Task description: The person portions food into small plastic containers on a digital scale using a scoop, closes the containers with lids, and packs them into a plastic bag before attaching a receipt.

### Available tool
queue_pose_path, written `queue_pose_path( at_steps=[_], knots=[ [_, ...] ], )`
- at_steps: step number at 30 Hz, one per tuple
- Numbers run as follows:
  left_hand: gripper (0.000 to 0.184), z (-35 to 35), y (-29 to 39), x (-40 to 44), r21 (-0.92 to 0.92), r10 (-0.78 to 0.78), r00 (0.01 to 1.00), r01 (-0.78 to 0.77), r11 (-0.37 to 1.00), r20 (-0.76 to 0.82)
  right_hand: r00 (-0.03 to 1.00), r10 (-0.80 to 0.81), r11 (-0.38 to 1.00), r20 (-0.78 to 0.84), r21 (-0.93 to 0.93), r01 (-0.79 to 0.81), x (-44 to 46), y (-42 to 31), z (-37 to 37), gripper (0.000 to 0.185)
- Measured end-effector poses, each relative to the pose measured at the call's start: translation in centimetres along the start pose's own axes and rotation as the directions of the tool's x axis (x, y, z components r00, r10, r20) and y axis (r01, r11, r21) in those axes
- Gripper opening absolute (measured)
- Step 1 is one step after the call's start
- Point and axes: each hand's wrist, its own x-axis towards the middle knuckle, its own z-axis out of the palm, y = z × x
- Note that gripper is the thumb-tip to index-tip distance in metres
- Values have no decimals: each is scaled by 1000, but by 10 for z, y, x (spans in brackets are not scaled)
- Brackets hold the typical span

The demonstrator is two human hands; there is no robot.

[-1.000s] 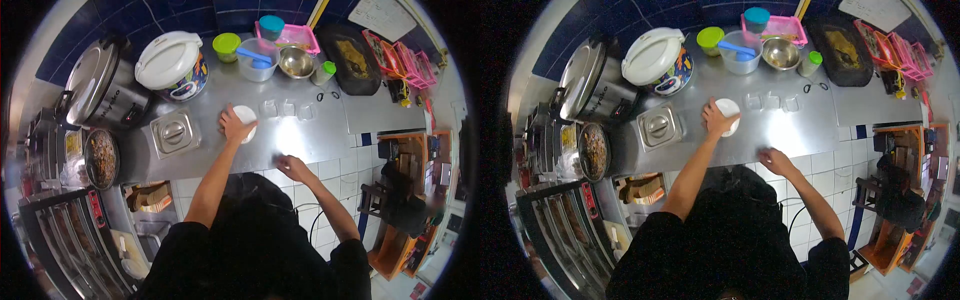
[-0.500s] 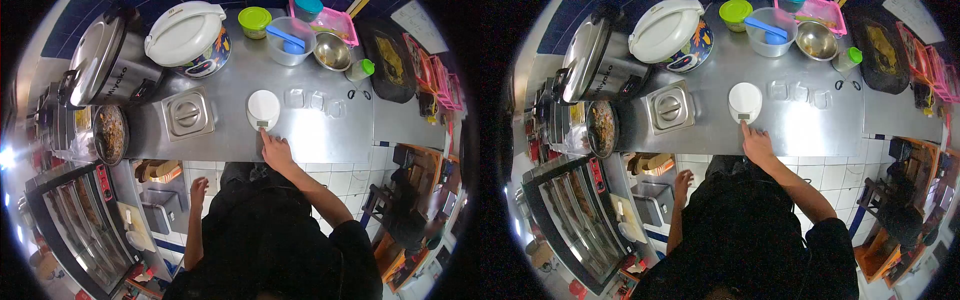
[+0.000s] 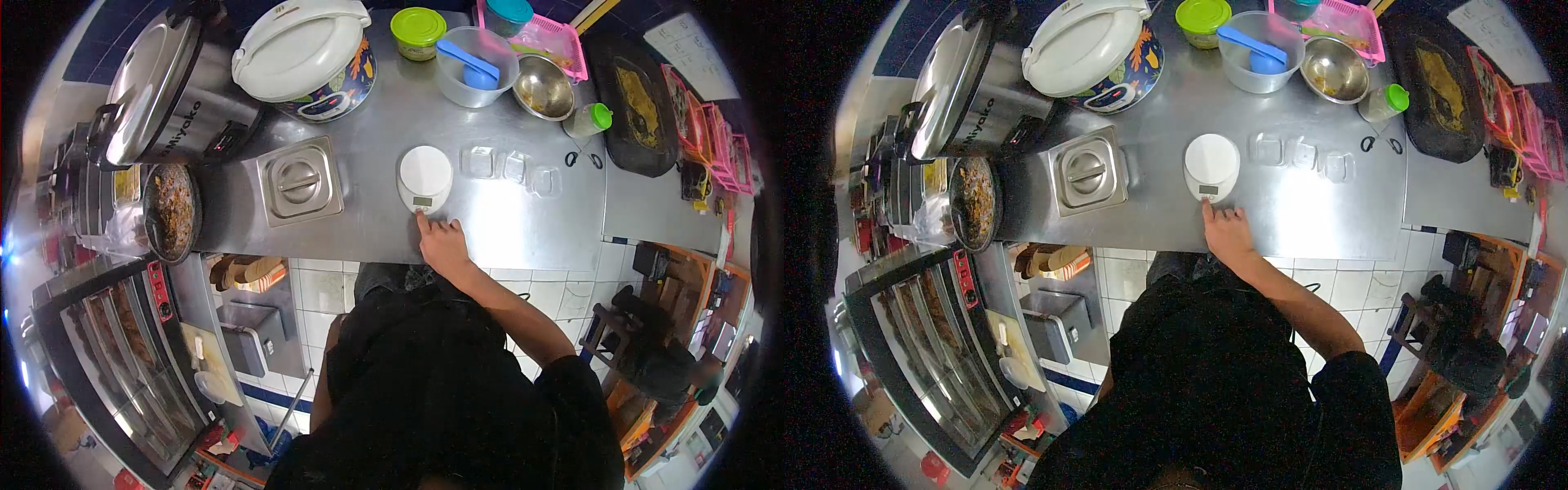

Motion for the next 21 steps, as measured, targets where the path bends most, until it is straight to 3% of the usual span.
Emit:
queue_pose_path(
  at_steps=[3,8,9,10,12,13,14,16,19,21],
  knots=[
    [37,4,30,8,-146,-49,999,45,988,-23,1000,18,1000,23,-11,-17,1,-2,7,59],
    [40,-5,47,28,-118,-160,981,146,982,-113,998,33,999,52,-1,-33,-1,-4,8,64],
    [41,-3,54,24,15,-106,983,110,994,-152,963,85,974,255,183,-135,1,-7,-25,65],
    [41,-3,50,25,15,-87,986,90,996,-146,967,91,976,239,172,-134,0,-2,-35,65],
    [42,-11,41,20,39,20,993,-15,999,-114,910,139,785,391,516,-342,-4,13,-48,70],
    [43,-16,36,17,46,59,993,-54,997,-106,942,197,719,271,614,-327,-8,23,-41,71],
    [44,-18,31,18,-2,49,996,-49,999,-74,947,194,726,256,611,-314,-9,40,-37,71],
    [45,-24,3,20,-53,47,998,-49,997,-34,963,259,877,81,398,-269,-3,73,-44,73],
    [45,-38,-37,32,-131,-55,998,54,990,-5,949,304,929,-84,248,-275,22,109,-79,86],
    [45,-38,-31,31,27,87,996,-87,996,17,951,278,956,-133,133,-261,38,126,-86,96]
  ],
)
